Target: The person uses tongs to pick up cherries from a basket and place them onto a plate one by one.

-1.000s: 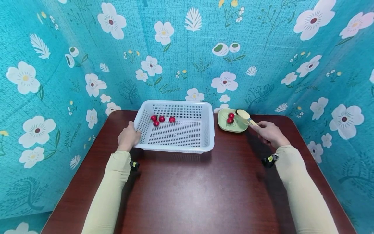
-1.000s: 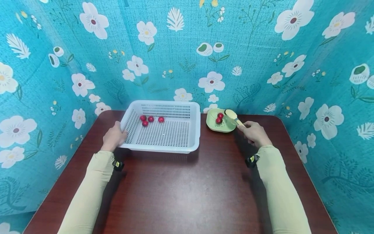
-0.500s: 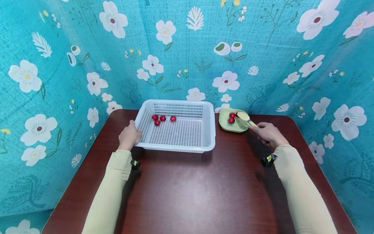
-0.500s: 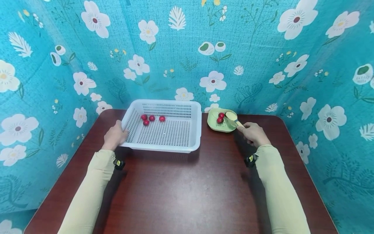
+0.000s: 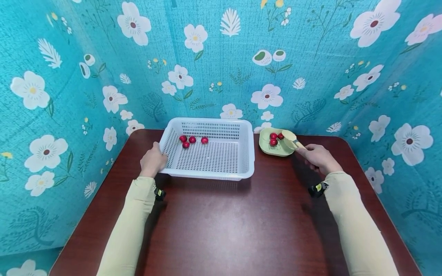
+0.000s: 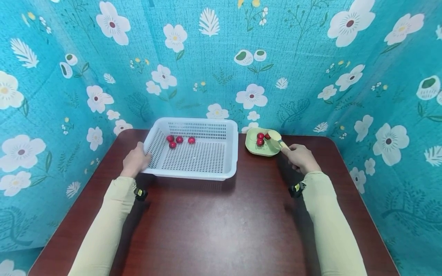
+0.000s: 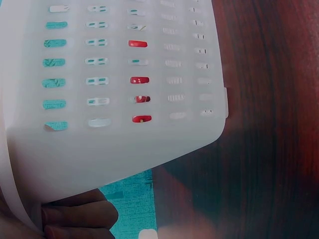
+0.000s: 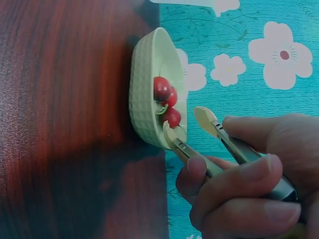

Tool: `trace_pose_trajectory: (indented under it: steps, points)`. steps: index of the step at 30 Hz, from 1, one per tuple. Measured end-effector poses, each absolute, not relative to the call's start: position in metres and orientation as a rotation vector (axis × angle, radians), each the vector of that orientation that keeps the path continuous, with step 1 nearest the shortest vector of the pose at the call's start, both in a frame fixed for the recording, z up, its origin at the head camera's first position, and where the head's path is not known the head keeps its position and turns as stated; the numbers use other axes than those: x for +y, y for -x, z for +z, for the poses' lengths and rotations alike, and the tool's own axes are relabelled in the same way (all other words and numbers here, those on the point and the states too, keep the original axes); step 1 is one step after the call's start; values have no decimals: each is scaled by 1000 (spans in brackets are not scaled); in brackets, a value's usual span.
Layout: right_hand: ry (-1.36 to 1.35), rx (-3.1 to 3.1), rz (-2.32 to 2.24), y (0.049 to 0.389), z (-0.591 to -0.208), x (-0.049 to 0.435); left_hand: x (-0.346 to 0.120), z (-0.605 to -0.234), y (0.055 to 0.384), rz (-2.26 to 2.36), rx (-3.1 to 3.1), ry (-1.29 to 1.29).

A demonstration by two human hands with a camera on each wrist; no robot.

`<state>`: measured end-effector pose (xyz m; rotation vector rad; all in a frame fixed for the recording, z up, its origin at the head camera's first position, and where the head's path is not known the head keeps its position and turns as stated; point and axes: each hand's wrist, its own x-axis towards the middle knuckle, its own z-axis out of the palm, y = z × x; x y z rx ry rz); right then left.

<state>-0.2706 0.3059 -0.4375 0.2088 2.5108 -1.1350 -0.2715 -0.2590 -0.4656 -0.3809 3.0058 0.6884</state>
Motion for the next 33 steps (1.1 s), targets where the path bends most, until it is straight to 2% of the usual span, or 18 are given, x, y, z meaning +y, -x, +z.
trace_pose_trajectory:
  steps: [11,18,26,33]
  points:
    - [-221,2599,-1212,264,-421,310,-259,-465,273,705,3007,364]
    - [-247,2792,-1180,261,-424,304,-260,-465,271,706,3015,355]
    - [-110,2711,-1186,263,-426,289,-261,-464,271,695,3024,350]
    - [3,2621,-1244,260,-412,266,-261,-464,270,701,3017,354]
